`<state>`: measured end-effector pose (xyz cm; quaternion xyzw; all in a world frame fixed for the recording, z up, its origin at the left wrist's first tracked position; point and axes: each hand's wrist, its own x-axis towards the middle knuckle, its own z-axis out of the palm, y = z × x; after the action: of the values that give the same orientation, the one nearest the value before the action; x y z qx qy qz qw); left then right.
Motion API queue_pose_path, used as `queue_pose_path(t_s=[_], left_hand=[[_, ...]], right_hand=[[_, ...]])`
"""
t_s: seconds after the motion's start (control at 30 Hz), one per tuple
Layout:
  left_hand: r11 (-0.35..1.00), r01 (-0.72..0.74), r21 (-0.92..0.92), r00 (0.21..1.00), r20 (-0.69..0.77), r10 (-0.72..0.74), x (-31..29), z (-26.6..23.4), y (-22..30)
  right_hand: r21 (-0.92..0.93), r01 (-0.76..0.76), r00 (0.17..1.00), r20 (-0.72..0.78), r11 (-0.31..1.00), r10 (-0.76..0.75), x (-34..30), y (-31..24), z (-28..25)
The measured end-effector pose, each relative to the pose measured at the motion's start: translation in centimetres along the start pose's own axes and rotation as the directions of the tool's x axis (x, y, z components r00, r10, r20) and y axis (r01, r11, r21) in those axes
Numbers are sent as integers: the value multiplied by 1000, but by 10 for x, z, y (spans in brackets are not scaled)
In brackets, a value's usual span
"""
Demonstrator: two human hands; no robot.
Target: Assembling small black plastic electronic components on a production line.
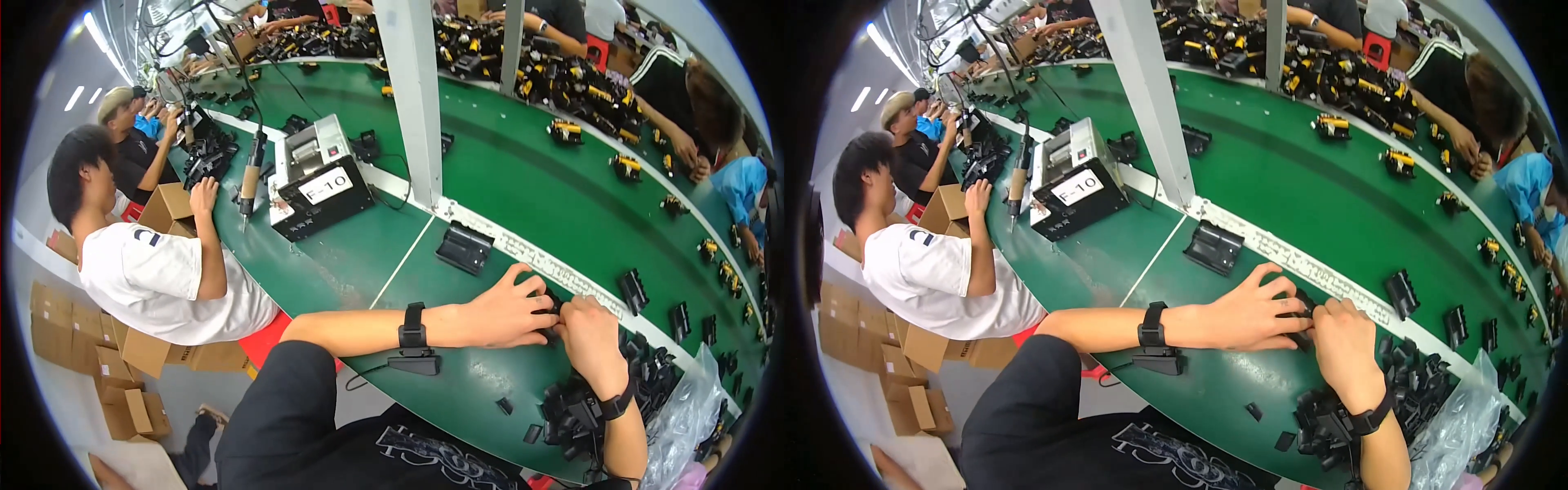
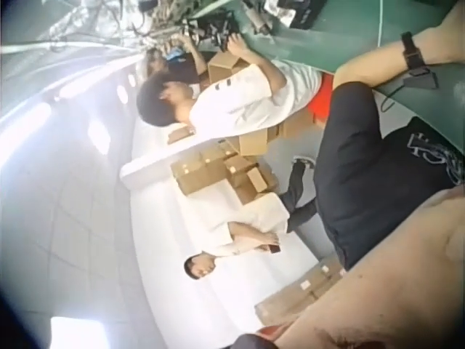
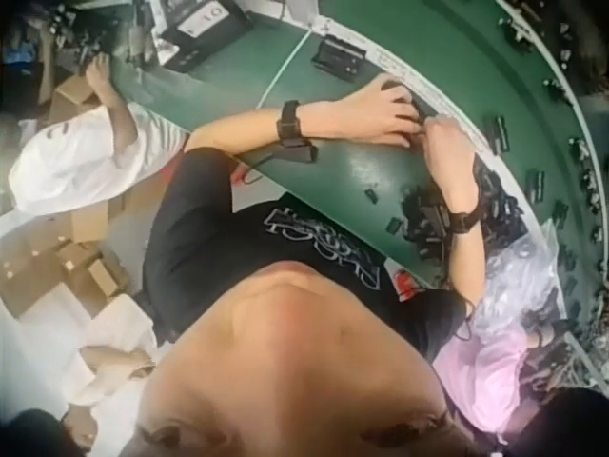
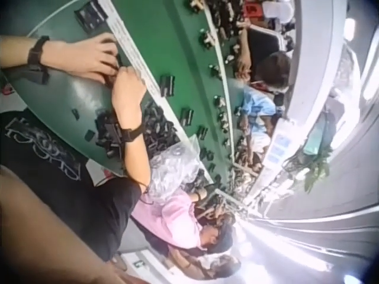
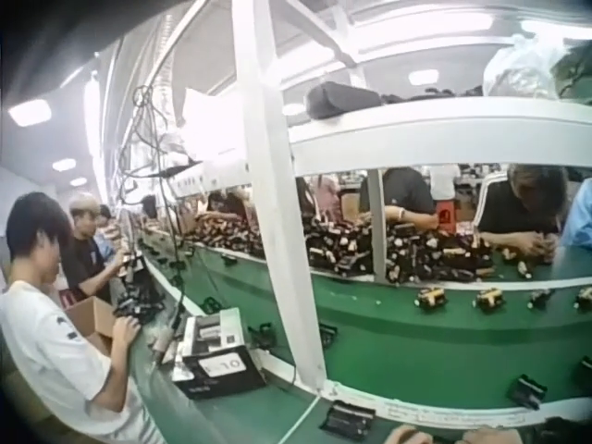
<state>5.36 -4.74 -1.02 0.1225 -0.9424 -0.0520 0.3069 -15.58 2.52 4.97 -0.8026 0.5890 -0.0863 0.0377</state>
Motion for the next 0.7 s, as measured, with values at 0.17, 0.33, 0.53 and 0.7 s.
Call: queue_pose_path(t_s=[0.17, 0.33, 0.53, 0.7], left_hand=[[927, 208, 311, 939, 202, -279, 54, -45, -57], [431, 328, 840, 818, -24, -575, 38, -49, -191], [402, 285, 870, 550, 195, -812, 59, -48, -205], [425, 289, 858, 594, 187, -783, 56, -44, -230]], right_hand=[[-95, -188, 965, -202, 977, 166, 13, 37, -8], [-80, -259, 927, -301, 963, 224, -3, 68, -24], [-237, -464, 879, -4, 854, 476, -90, 99, -30], [-209, -538, 826, 64, 817, 560, -103, 91, -23]])
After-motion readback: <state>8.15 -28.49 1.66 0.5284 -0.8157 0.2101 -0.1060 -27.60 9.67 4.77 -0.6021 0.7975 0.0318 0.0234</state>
